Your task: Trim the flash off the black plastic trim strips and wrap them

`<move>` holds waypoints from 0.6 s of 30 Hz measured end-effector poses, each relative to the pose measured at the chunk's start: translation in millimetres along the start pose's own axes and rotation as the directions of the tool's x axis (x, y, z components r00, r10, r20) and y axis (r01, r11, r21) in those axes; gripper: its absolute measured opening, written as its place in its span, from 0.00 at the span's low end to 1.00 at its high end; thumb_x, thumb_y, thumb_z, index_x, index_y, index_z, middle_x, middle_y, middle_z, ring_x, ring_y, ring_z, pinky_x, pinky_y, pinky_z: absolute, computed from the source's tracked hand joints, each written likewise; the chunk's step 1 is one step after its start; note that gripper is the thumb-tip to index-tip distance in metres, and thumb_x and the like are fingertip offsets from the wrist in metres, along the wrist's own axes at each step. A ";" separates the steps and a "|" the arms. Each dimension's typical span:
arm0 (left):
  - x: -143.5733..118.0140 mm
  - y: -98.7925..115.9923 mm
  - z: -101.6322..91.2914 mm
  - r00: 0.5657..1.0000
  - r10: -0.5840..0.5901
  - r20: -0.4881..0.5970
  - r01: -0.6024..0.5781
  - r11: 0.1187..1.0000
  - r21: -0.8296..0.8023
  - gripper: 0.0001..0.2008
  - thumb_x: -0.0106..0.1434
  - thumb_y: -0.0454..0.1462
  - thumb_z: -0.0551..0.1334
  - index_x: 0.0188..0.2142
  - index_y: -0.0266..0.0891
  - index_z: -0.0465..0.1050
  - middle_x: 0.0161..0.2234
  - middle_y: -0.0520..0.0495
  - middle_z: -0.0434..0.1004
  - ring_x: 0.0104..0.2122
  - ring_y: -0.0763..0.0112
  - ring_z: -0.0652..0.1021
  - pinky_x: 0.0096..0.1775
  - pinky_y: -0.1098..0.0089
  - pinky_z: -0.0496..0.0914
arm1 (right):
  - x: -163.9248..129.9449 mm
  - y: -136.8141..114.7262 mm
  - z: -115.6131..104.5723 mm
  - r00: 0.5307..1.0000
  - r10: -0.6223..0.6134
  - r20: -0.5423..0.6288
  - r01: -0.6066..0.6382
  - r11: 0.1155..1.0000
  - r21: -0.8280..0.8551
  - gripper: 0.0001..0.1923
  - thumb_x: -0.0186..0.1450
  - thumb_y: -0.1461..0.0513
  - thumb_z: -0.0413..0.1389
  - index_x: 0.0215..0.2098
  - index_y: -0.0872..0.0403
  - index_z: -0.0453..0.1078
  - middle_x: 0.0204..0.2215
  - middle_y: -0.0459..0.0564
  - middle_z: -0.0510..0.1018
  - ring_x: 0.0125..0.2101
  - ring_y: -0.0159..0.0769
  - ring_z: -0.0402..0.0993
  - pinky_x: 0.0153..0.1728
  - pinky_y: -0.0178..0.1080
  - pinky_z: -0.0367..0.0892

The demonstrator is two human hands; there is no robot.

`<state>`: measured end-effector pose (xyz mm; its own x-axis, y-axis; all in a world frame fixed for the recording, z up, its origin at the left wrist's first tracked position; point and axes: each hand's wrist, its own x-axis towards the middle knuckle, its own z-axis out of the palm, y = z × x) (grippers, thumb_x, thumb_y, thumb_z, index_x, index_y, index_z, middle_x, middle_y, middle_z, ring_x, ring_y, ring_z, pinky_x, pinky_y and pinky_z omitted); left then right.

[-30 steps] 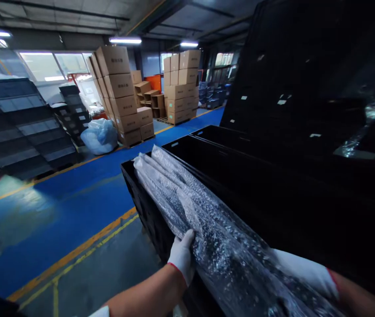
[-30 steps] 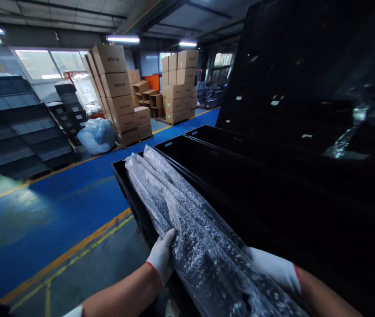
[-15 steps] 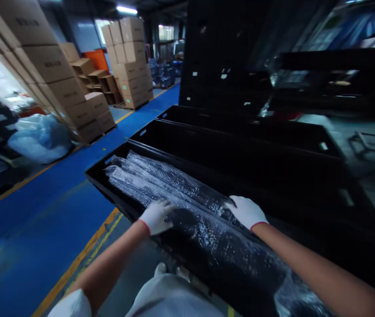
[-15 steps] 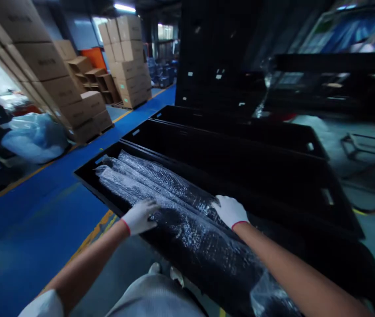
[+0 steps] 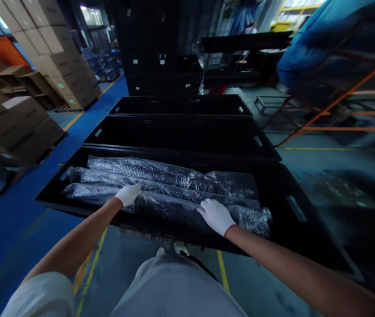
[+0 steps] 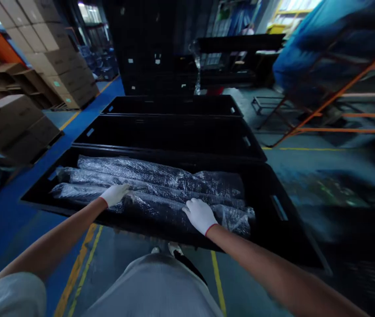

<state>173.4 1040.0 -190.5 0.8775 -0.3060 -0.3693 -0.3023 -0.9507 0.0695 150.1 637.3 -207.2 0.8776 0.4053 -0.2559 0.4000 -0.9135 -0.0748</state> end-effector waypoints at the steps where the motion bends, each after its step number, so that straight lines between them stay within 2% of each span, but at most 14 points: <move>1: -4.6 0.6 0.2 1.000 0.007 0.001 -0.007 1.000 0.022 0.19 0.73 0.29 0.56 0.57 0.33 0.80 0.55 0.30 0.81 0.55 0.51 0.82 0.59 0.59 0.72 | -2.9 1.7 -2.0 1.000 -0.027 -0.011 0.027 1.000 0.003 0.18 0.82 0.56 0.52 0.46 0.58 0.80 0.47 0.62 0.83 0.52 0.53 0.81 0.53 0.45 0.67; 4: -18.4 -6.4 -2.9 1.000 0.005 -0.031 -0.004 1.000 0.027 0.20 0.70 0.27 0.55 0.56 0.34 0.80 0.56 0.29 0.80 0.55 0.50 0.82 0.59 0.59 0.72 | -12.3 12.8 -12.8 0.998 -0.064 -0.002 0.064 0.998 0.027 0.19 0.82 0.53 0.51 0.50 0.56 0.80 0.45 0.61 0.86 0.49 0.53 0.83 0.50 0.44 0.68; 7: -19.2 -16.4 -15.7 0.993 -0.044 -0.112 0.028 0.990 -0.136 0.18 0.73 0.32 0.53 0.56 0.36 0.78 0.49 0.34 0.83 0.48 0.53 0.83 0.55 0.60 0.74 | -11.3 34.0 -27.3 0.994 -0.084 0.062 0.080 0.995 0.067 0.23 0.83 0.51 0.47 0.57 0.56 0.78 0.46 0.62 0.88 0.47 0.52 0.85 0.47 0.43 0.69; 9: -10.2 -13.5 -26.7 0.991 -0.046 -0.128 0.013 0.970 -0.242 0.17 0.77 0.38 0.51 0.54 0.39 0.76 0.45 0.39 0.84 0.45 0.56 0.83 0.53 0.62 0.75 | -5.4 48.4 -34.7 0.987 -0.117 0.114 0.107 0.990 0.090 0.23 0.84 0.52 0.46 0.56 0.55 0.79 0.48 0.60 0.88 0.48 0.50 0.85 0.47 0.41 0.69; 11: 2.2 0.1 -32.8 0.996 -0.030 -0.085 0.003 0.955 -0.298 0.17 0.77 0.41 0.50 0.52 0.40 0.75 0.48 0.40 0.85 0.48 0.56 0.84 0.55 0.63 0.74 | -1.0 57.0 -38.3 0.984 -0.104 0.147 0.090 0.991 0.099 0.23 0.84 0.52 0.47 0.51 0.55 0.82 0.48 0.59 0.88 0.47 0.47 0.86 0.45 0.38 0.70; 14: 17.3 25.8 -22.7 0.996 -0.053 0.066 0.069 0.961 -0.267 0.15 0.70 0.35 0.53 0.48 0.39 0.78 0.54 0.37 0.86 0.55 0.55 0.84 0.60 0.62 0.71 | -3.0 57.2 -39.6 0.994 -0.012 0.110 0.002 0.996 0.086 0.22 0.81 0.51 0.54 0.51 0.58 0.83 0.45 0.60 0.88 0.45 0.45 0.86 0.45 0.37 0.70; 17: 27.5 31.6 1.6 0.994 -0.061 0.088 0.079 0.972 -0.220 0.14 0.63 0.35 0.58 0.43 0.43 0.81 0.52 0.39 0.88 0.57 0.53 0.84 0.62 0.60 0.72 | -12.0 53.8 -40.2 0.997 0.072 -0.006 -0.071 0.994 0.089 0.17 0.77 0.55 0.61 0.54 0.60 0.82 0.48 0.60 0.87 0.51 0.47 0.84 0.51 0.40 0.70; 18: 30.1 29.5 7.8 0.997 -0.001 0.072 0.020 0.963 -0.269 0.14 0.63 0.39 0.59 0.43 0.46 0.82 0.52 0.43 0.89 0.58 0.53 0.84 0.62 0.60 0.72 | -17.1 53.9 -39.8 0.994 0.101 -0.052 -0.095 0.991 0.095 0.17 0.75 0.56 0.64 0.55 0.59 0.82 0.51 0.62 0.86 0.53 0.50 0.83 0.53 0.42 0.70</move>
<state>188.0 1003.2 -206.8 0.8488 -0.3008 -0.4348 -0.1730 -0.9351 0.3092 167.2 582.6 -168.5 0.9260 0.3127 -0.2113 0.2876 -0.9472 -0.1416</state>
